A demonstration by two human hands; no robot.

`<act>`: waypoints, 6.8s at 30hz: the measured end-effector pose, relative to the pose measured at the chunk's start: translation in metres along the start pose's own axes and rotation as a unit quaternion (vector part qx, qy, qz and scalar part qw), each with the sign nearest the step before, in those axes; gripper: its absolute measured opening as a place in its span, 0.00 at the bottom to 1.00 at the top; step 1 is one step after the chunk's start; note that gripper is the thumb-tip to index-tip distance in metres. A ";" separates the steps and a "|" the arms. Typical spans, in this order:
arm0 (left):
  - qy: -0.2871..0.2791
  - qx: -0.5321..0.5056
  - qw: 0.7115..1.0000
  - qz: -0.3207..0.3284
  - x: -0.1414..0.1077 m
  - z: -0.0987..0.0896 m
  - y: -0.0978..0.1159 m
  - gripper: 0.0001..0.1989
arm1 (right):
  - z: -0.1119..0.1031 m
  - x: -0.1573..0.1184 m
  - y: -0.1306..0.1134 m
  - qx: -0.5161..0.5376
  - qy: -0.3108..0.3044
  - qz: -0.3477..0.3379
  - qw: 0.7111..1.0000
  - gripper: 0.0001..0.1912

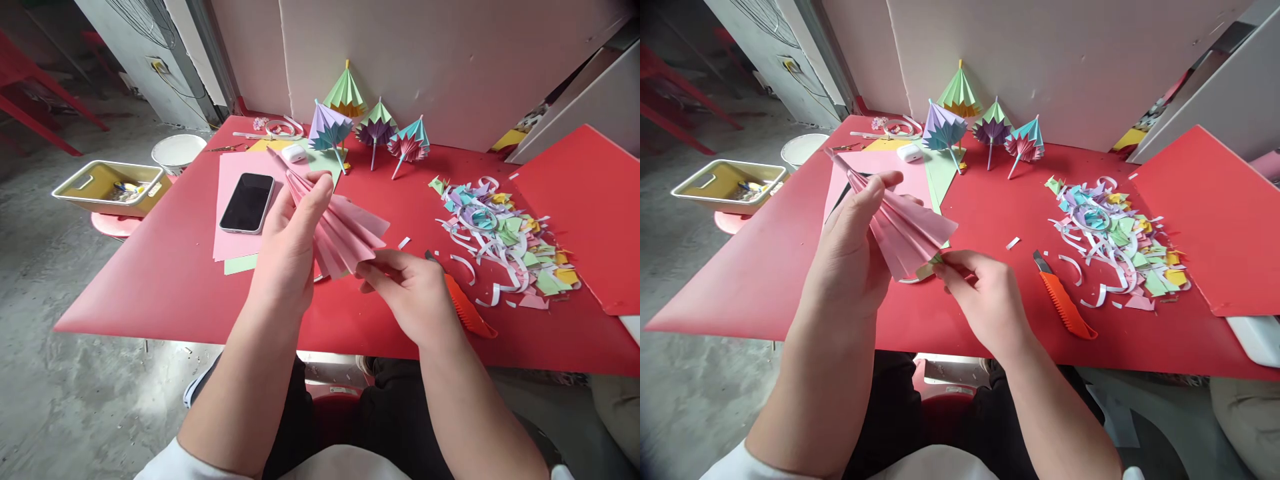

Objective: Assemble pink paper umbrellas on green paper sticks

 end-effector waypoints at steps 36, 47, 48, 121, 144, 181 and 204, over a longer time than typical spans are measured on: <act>0.079 -0.157 0.984 -0.038 0.020 -0.013 -0.041 0.08 | 0.010 -0.014 -0.030 -0.336 0.173 -0.318 0.869 0.09; 0.056 -0.151 0.987 -0.013 0.013 -0.011 -0.033 0.09 | 0.005 -0.023 -0.036 -0.304 0.207 -0.370 0.853 0.10; 0.056 -0.149 0.987 -0.006 0.012 -0.011 -0.031 0.09 | 0.004 -0.024 -0.037 -0.303 0.211 -0.373 0.851 0.10; 0.001 -0.046 0.994 0.099 -0.010 0.007 -0.008 0.09 | -0.012 0.001 0.003 0.135 0.067 -0.008 0.989 0.04; -0.076 0.037 0.990 0.114 -0.011 0.016 0.001 0.16 | -0.011 0.007 0.020 0.265 0.090 0.079 0.957 0.05; -0.044 -0.051 0.997 -0.035 -0.008 0.024 -0.086 0.08 | -0.028 0.007 0.013 0.003 0.338 -0.096 0.936 0.04; -0.011 -0.021 0.999 -0.043 0.001 0.017 -0.093 0.10 | -0.030 0.033 0.043 0.089 0.140 0.049 0.985 0.13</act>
Point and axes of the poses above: each hand's wrist, its own x-axis towards the middle knuckle, its own z-axis out of the palm, y = z × x, the point moved 6 cm from there along x, towards the middle knuckle, and after that the axes turned 3 degrees about y, right-handed, at the moved point
